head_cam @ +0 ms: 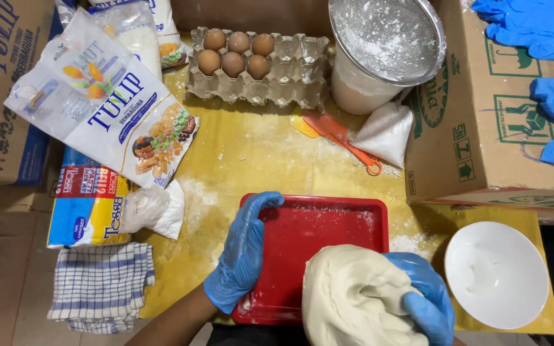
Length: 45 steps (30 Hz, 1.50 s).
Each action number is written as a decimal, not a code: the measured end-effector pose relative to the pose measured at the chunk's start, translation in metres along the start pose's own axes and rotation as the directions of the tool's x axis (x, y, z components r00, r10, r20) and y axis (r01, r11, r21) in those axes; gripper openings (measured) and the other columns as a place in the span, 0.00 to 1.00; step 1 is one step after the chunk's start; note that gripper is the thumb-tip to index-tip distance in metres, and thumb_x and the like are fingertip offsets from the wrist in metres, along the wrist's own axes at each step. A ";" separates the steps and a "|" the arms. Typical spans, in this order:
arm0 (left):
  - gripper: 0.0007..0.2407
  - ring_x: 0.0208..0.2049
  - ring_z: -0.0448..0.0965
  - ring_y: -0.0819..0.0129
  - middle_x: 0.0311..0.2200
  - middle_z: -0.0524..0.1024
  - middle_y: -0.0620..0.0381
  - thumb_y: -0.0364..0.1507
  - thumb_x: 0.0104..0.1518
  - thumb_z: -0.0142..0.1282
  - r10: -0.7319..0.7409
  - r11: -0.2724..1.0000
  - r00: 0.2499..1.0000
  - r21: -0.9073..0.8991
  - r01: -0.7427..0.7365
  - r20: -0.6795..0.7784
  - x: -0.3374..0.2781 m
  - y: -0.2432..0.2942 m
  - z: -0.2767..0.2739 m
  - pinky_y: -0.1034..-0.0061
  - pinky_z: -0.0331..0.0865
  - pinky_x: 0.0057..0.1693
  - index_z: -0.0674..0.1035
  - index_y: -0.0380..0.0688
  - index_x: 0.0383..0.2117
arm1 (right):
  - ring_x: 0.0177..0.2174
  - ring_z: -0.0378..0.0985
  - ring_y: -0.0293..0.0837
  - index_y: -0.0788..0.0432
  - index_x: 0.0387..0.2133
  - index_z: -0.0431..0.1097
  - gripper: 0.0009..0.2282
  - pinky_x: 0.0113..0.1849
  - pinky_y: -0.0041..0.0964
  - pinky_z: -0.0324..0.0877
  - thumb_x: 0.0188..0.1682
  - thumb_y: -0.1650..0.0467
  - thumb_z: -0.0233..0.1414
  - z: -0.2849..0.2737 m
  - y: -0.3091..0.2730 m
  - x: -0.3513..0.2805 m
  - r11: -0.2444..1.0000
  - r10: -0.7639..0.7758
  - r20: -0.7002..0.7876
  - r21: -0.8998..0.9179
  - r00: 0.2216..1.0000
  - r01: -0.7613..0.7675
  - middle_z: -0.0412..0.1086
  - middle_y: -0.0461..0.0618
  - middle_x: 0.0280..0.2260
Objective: Kneading a ball of dough in a red tray on a bakery workstation
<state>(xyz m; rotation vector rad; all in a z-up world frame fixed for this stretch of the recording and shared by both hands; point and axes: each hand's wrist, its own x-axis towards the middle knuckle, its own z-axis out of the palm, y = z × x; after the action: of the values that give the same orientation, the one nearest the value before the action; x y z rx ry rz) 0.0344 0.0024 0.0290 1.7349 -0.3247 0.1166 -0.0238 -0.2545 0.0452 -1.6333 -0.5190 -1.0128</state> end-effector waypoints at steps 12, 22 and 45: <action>0.33 0.57 0.74 0.47 0.57 0.73 0.42 0.53 0.50 0.60 0.262 0.929 0.906 0.168 -0.330 0.334 0.008 0.019 -0.006 0.52 0.63 0.66 0.72 0.39 0.55 | 0.57 0.68 0.60 0.56 0.67 0.54 0.39 0.56 0.53 0.64 0.46 0.54 0.63 0.011 0.004 0.003 0.942 0.317 0.795 -0.328 0.518 -0.073 0.62 0.63 0.60; 0.31 0.45 0.73 0.48 0.47 0.73 0.46 0.58 0.58 0.46 0.337 0.647 0.758 0.448 -0.617 0.558 0.002 0.011 0.009 0.52 0.65 0.56 0.76 0.38 0.47 | 0.46 0.74 0.53 0.54 0.53 0.70 0.31 0.48 0.47 0.69 0.40 0.52 0.66 0.003 0.018 -0.007 0.914 0.363 0.702 -0.397 0.613 -0.086 0.71 0.52 0.47; 0.19 0.17 0.68 0.58 0.15 0.68 0.56 0.46 0.57 0.64 0.413 0.711 0.815 0.416 -0.567 0.406 0.018 -0.015 0.023 0.61 0.60 0.31 0.76 0.47 0.18 | 0.26 0.66 0.52 0.50 0.28 0.72 0.17 0.32 0.49 0.61 0.55 0.54 0.43 0.016 0.029 0.012 0.862 0.463 0.693 -0.497 0.553 -0.099 0.66 0.47 0.24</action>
<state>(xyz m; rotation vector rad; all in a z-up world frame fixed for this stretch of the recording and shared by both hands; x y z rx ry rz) 0.0532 -0.0206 0.0148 2.1691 -1.0674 0.3803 0.0103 -0.2499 0.0378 -2.4620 -0.6073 -0.0429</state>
